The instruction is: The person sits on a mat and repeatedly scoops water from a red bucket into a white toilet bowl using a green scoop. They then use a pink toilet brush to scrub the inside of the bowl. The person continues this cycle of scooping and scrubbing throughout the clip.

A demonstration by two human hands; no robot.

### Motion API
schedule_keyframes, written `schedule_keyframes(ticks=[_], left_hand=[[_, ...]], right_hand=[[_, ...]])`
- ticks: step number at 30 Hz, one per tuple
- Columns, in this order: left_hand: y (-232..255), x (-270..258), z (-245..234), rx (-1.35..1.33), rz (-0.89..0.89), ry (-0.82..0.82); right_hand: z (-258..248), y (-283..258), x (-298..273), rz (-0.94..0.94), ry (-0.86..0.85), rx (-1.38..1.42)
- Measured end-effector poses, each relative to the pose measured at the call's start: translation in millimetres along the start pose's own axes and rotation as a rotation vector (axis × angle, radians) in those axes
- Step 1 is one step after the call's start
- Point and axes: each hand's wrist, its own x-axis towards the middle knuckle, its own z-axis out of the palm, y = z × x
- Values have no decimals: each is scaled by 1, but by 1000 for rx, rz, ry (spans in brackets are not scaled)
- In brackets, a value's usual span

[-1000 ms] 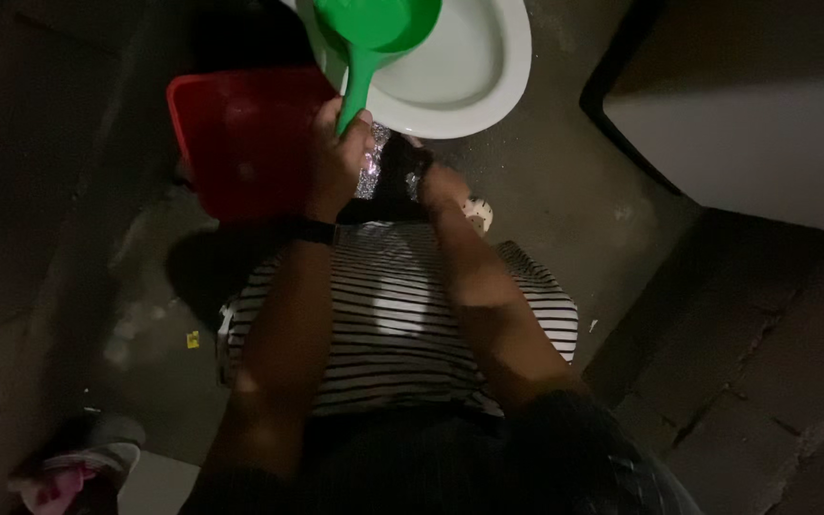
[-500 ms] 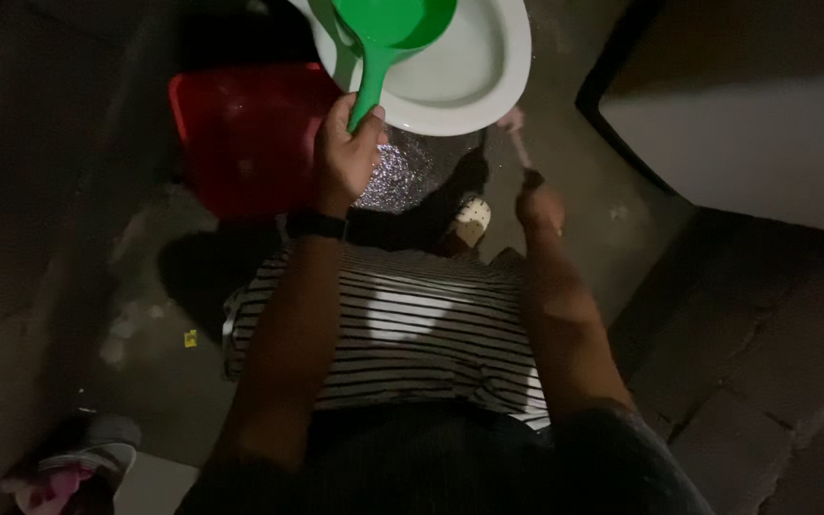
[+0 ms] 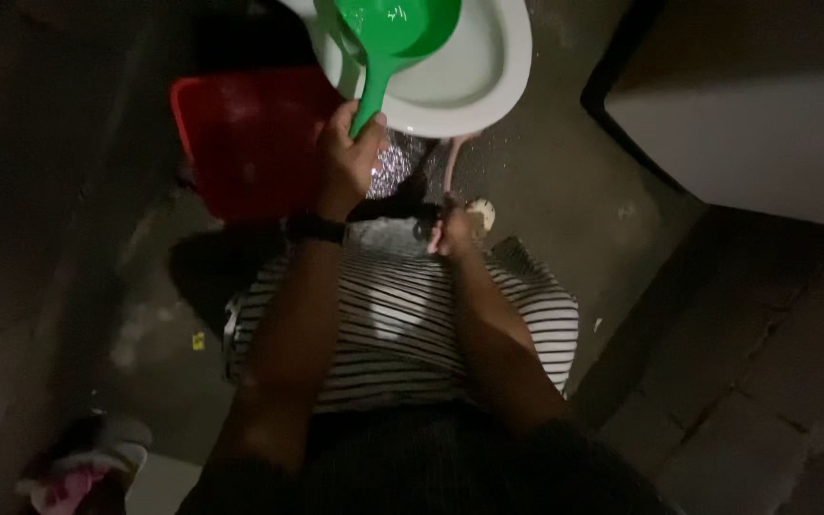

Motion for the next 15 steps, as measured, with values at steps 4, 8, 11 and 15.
schedule_keyframes(ticks=[4,8,11,15], left_hand=[[5,10,-2,42,1,-8],[-12,7,-1,26,-20,-16],[-17,16,2,-49,-21,-9],[-27,17,3,-120,-15,-8]], right_hand=[[8,-26,5,37,-14,32],[8,-33,1,-135,-72,185],[10,-57,5,-143,-91,106],[0,-67,-1,-18,-56,-52]])
